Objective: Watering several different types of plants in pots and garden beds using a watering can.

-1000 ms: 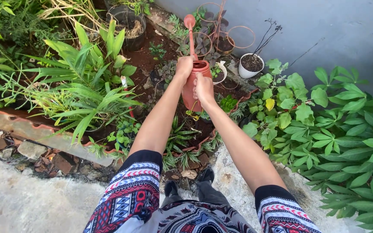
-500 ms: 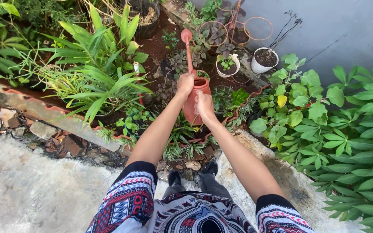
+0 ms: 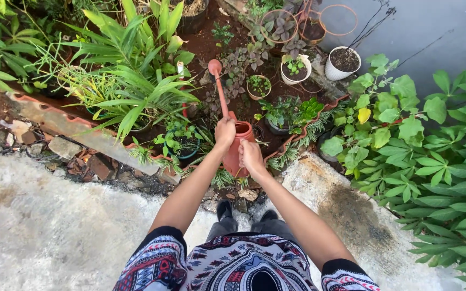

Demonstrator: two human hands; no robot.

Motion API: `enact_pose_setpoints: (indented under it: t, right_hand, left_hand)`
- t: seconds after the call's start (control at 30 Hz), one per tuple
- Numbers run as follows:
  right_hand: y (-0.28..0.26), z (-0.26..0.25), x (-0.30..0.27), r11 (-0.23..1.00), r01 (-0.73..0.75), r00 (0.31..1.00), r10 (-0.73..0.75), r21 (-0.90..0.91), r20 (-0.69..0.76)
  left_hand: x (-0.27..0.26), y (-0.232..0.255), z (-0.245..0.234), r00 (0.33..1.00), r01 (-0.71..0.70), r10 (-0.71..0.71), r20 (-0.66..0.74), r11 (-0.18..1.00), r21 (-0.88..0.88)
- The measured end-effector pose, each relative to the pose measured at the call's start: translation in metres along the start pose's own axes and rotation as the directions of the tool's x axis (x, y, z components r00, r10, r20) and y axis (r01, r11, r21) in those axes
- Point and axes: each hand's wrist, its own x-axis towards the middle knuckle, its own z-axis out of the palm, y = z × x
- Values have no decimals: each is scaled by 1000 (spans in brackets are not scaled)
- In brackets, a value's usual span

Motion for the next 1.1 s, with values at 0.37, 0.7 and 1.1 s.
enact_pose_setpoints:
  t: [0.37, 0.7, 1.1]
  right_hand:
    - [33, -71, -58, 999, 23, 991, -18, 33, -130]
    - [52, -171, -125, 983, 98, 949, -46, 155, -311]
    - [100, -188, -177, 978, 92, 960, -37, 188, -279]
  left_hand:
    - [-30, -25, 84, 988, -53, 46, 145, 998, 46]
    - [-69, -45, 228, 933, -183, 149, 327, 980, 76]
    - [-161, -63, 210, 942, -177, 141, 303, 980, 94]
